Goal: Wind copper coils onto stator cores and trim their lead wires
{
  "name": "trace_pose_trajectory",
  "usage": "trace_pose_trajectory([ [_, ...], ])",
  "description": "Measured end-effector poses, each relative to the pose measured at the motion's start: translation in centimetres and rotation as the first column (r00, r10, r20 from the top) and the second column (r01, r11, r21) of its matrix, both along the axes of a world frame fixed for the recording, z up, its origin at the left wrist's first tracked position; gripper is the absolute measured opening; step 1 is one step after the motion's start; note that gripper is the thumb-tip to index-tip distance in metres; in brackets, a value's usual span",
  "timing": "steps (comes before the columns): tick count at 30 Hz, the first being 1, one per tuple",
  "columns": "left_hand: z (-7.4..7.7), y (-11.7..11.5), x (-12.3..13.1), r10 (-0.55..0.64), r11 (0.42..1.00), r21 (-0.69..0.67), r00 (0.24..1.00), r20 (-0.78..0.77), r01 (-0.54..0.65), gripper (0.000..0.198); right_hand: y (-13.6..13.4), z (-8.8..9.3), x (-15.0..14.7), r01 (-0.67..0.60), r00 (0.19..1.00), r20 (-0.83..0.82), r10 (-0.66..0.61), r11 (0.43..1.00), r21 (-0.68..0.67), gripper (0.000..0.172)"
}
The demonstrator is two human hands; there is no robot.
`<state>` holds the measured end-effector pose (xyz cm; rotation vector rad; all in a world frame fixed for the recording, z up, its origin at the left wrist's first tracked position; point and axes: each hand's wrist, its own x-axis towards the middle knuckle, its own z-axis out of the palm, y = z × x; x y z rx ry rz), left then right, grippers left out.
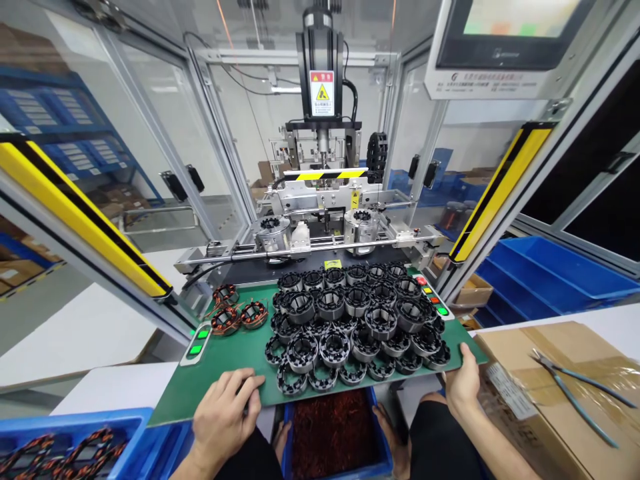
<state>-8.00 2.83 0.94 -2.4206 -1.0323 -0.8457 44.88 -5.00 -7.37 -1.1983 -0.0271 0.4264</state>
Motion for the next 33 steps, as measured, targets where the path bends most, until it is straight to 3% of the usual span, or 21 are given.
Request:
trace_pose_trajectory([
  [3, 0.3, -0.1, 0.2, -0.013, 1.0, 0.016, 1.0, 0.018, 0.013, 0.023, 0.1, 0.2, 0.0, 0.059, 0.996, -0.067, -0.059, 0.998, 0.002, 0.067],
  [16, 2.0, -0.5, 1.7, -0.041, 0.998, 0.05, 0.996, 0.079, 0.037, 0.025, 0.2, -0.7, 0.6, 0.056, 0.994, -0.098, -0.056, 0.998, 0.003, 0.065],
  [27, 2.0, -0.7, 1.9, -0.033, 0.999, 0.028, 0.994, 0.108, 0.03, 0.025, 0.2, -1.5, 1.5, 0.04, 0.997, -0.058, -0.041, 0.999, -0.018, 0.06],
  [33, 2.2, -0.7, 1.9, -0.039, 0.999, 0.031, 0.993, 0.109, 0.035, 0.025, 0.3, -0.7, 1.0, 0.067, 0.994, -0.088, -0.066, 0.998, 0.006, 0.055],
])
